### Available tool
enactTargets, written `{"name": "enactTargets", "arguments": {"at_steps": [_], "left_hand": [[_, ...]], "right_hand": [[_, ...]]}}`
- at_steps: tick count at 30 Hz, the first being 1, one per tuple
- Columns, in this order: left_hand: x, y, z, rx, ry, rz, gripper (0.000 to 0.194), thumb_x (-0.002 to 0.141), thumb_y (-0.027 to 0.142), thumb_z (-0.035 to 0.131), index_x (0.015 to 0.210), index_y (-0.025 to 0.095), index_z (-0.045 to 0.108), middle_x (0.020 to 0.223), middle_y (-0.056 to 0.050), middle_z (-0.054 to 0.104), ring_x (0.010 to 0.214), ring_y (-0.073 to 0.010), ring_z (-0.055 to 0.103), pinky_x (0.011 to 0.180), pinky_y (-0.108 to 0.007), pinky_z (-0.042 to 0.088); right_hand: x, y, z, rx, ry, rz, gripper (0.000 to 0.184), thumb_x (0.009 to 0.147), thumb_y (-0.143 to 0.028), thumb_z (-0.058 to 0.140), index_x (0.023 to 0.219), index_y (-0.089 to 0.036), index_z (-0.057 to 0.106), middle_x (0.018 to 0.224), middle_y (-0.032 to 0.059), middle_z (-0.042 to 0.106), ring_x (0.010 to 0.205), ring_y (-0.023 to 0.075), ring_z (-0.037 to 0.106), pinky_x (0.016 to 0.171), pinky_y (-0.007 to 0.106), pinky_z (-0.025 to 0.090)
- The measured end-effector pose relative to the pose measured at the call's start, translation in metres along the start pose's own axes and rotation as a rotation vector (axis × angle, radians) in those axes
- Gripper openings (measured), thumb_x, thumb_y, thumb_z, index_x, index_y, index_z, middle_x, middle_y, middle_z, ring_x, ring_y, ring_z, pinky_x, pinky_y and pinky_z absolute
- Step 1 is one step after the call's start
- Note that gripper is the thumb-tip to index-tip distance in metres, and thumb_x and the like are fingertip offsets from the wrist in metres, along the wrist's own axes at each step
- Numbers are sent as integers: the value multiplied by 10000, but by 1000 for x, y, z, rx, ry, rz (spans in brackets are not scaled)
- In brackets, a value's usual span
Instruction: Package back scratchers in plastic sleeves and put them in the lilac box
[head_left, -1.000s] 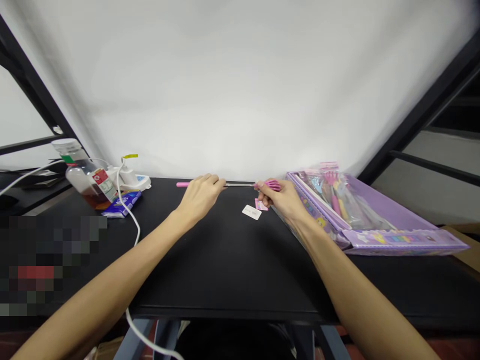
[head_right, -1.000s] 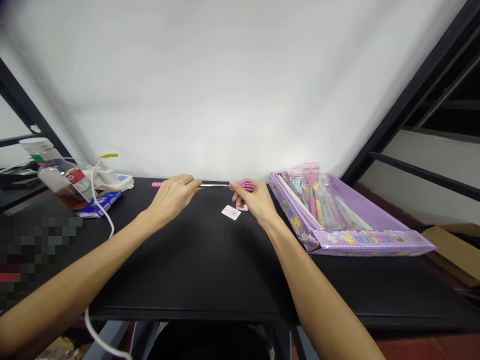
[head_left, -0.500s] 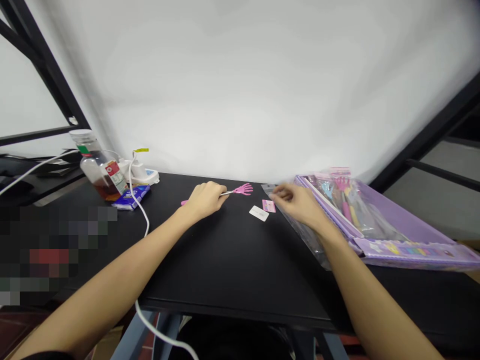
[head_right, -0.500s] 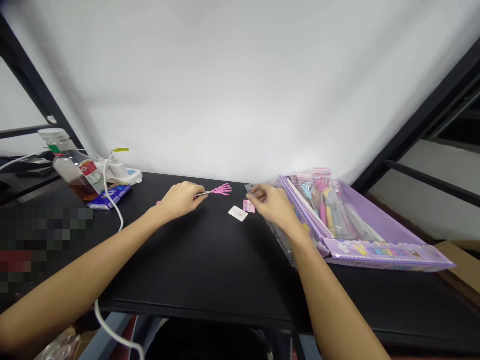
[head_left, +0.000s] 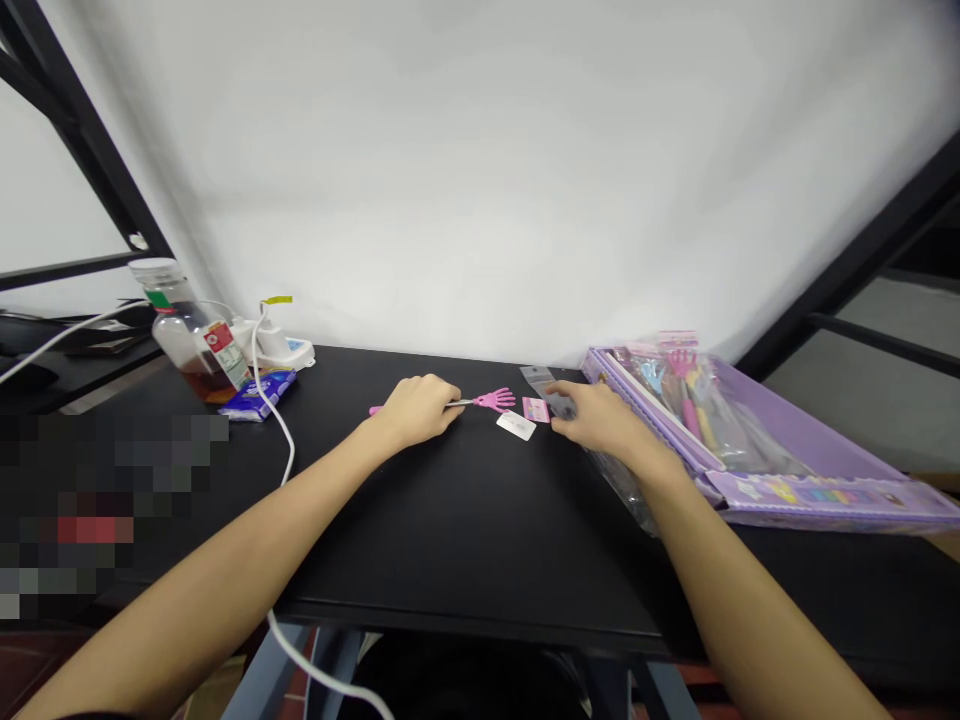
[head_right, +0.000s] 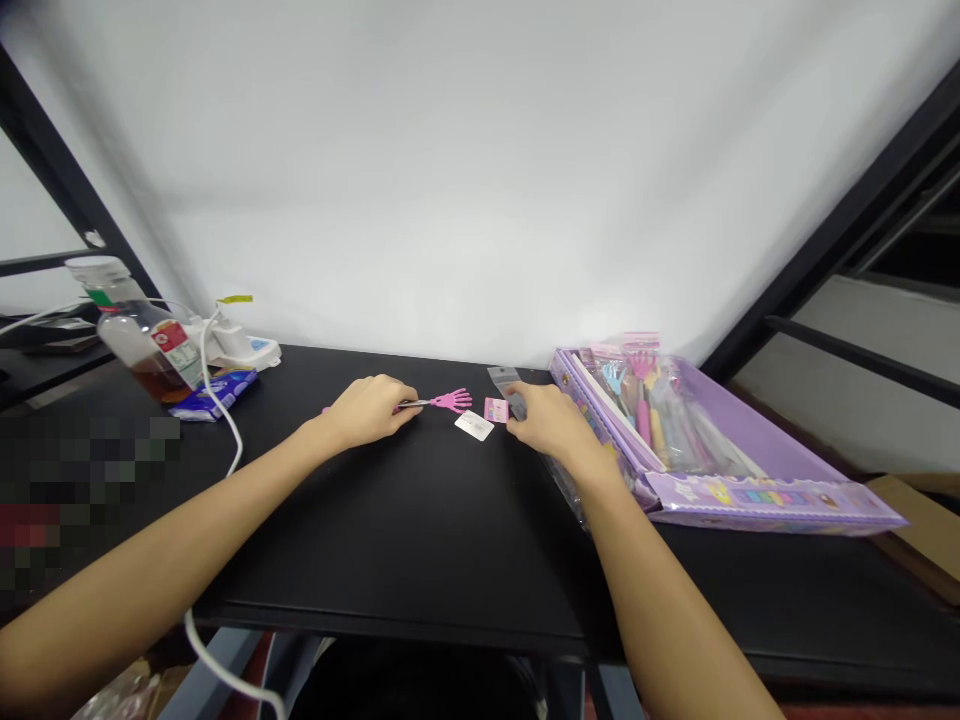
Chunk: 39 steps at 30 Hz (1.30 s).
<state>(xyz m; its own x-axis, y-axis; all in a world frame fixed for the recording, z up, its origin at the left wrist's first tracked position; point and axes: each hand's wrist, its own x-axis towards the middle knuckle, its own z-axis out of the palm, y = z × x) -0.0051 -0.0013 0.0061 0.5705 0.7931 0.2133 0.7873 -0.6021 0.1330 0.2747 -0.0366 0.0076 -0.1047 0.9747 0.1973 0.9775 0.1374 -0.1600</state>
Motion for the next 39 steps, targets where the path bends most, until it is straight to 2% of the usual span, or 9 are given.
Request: {"name": "enactTargets", "arguments": {"at_steps": [5, 9, 13, 17, 21, 24, 30, 34, 39], "left_hand": [[-1, 4, -1, 1, 13, 22, 249, 942, 317, 516, 866, 216, 731, 878, -81, 719, 801, -260, 674, 628, -307, 392], [-2, 8, -3, -98, 50, 19, 288, 963, 355, 498, 817, 211, 701, 790, -59, 689, 728, -224, 647, 610, -293, 370], [-1, 15, -11, -524, 108, 6, 380, 974, 474, 499, 814, 193, 699, 633, -6, 614, 586, -159, 605, 614, -275, 410], [-2, 25, -20, -1093, -61, -13, 442, 921, 559, 588, 1069, 177, 752, 745, -44, 706, 636, -156, 661, 645, -272, 480], [-2, 32, -19, -1422, -200, 90, 393, 900, 497, 668, 1146, 207, 764, 1131, -111, 740, 955, -187, 690, 855, -310, 505], [-1, 36, -11, -1507, -184, 31, 343, 892, 469, 692, 1058, 187, 796, 1123, -122, 745, 1047, -197, 657, 961, -342, 472], [3, 42, -1, -1569, 49, -224, 301, 841, 455, 748, 877, 162, 810, 1054, -116, 757, 1066, -223, 654, 983, -369, 491], [2, 46, 1, -1621, 182, -260, 307, 831, 457, 757, 945, 176, 802, 1112, -111, 750, 1179, -259, 628, 982, -384, 513], [2, 50, 4, -1663, 253, -270, 318, 808, 431, 786, 984, 166, 797, 1174, -132, 734, 1270, -277, 585, 1015, -392, 502]], "right_hand": [[4, 11, 8, 44, 14, 73, 497, 705, -104, 641, 1192, -182, 709, 986, 101, 784, 953, 294, 728, 811, 351, 523], [6, 9, 2, 241, 168, 123, 382, 675, -48, 635, 1028, -147, 742, 825, 90, 773, 811, 255, 742, 790, 348, 561], [2, -9, -16, 676, 432, 81, 157, 721, -170, 717, 879, -167, 728, 825, 77, 770, 811, 239, 746, 788, 348, 588], [-3, -33, -25, 971, 576, -24, 186, 716, -301, 805, 798, -186, 685, 824, 63, 759, 799, 223, 736, 777, 348, 596], [-8, -52, -20, 1096, 267, -153, 179, 828, -352, 712, 883, -182, 720, 895, 70, 768, 839, 209, 736, 827, 365, 594], [-9, -60, -15, 1165, 13, -213, 191, 836, -283, 663, 983, -184, 732, 978, 72, 768, 908, 209, 731, 853, 367, 589], [-13, -64, -11, 1187, -49, -60, 201, 777, -269, 725, 930, -185, 625, 714, 24, 714, 621, 183, 696, 630, 326, 573], [-16, -71, -4, 1007, -152, -148, 262, 776, -404, 772, 863, -178, 672, 699, 28, 706, 611, 172, 666, 584, 285, 514], [-16, -82, 8, 903, -95, -226, 284, 818, -456, 730, 869, -178, 706, 761, 31, 698, 655, 161, 619, 627, 289, 491]]}}
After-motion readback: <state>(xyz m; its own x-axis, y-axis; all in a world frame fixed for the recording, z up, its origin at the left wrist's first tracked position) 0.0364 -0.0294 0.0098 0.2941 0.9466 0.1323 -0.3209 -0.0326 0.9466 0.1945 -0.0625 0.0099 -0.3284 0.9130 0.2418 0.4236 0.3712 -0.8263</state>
